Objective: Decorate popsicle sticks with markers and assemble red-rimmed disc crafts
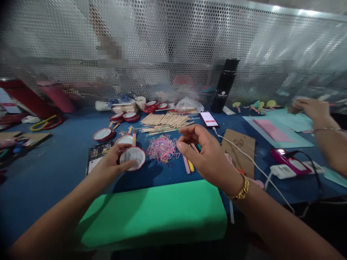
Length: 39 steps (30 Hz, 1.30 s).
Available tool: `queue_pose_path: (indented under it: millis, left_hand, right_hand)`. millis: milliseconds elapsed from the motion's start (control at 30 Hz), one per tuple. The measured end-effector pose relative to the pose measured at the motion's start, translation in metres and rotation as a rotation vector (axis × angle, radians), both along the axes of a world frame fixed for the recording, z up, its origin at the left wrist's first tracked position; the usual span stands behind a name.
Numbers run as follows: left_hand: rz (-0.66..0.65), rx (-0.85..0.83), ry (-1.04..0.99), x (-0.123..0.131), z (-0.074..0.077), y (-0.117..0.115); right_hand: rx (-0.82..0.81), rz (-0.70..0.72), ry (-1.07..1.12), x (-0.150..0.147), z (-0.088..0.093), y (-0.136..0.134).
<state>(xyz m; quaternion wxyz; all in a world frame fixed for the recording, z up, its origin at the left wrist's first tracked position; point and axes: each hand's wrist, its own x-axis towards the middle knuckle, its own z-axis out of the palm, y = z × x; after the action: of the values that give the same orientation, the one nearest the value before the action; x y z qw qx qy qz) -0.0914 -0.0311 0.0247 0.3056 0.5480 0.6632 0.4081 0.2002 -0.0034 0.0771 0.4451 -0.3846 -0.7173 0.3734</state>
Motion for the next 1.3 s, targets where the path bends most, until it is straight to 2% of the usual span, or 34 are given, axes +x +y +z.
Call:
queue_pose_path:
  millis: [133, 267, 433, 600, 867, 967, 1100, 1200, 1300]
  left_hand:
    - [0.040, -0.035, -0.083, -0.001, -0.008, -0.014]
    - [0.069, -0.069, -0.128, 0.007, -0.003, -0.023]
    - [0.058, -0.058, -0.089, 0.013, 0.001, -0.032]
    - [0.037, -0.064, -0.088, 0.012, -0.004, -0.033]
    - [0.066, -0.111, -0.102, 0.014, -0.005, -0.030]
    - [0.065, -0.069, -0.006, 0.013, -0.012, -0.030]
    - [0.073, -0.013, 0.259, 0.013, -0.018, -0.035]
    - [0.082, -0.035, 0.497, 0.018, -0.015, -0.037]
    - [0.080, -0.102, 0.681, 0.024, -0.008, -0.038]
  right_hand:
    - [0.037, 0.022, -0.065, -0.003, -0.002, -0.002]
    - [0.084, 0.059, -0.110, -0.010, -0.001, -0.001]
    - [0.114, 0.076, -0.140, -0.014, 0.000, -0.003]
    - [0.130, 0.065, -0.158, -0.013, -0.002, -0.006]
    - [0.157, 0.035, -0.188, -0.009, -0.005, 0.002]
    - [0.161, 0.048, -0.183, -0.006, -0.006, 0.006]
    - [0.164, 0.030, -0.170, -0.001, -0.007, 0.017]
    - [0.240, -0.021, -0.215, 0.004, -0.010, 0.041]
    - [0.323, -0.078, -0.347, 0.004, -0.016, 0.078]
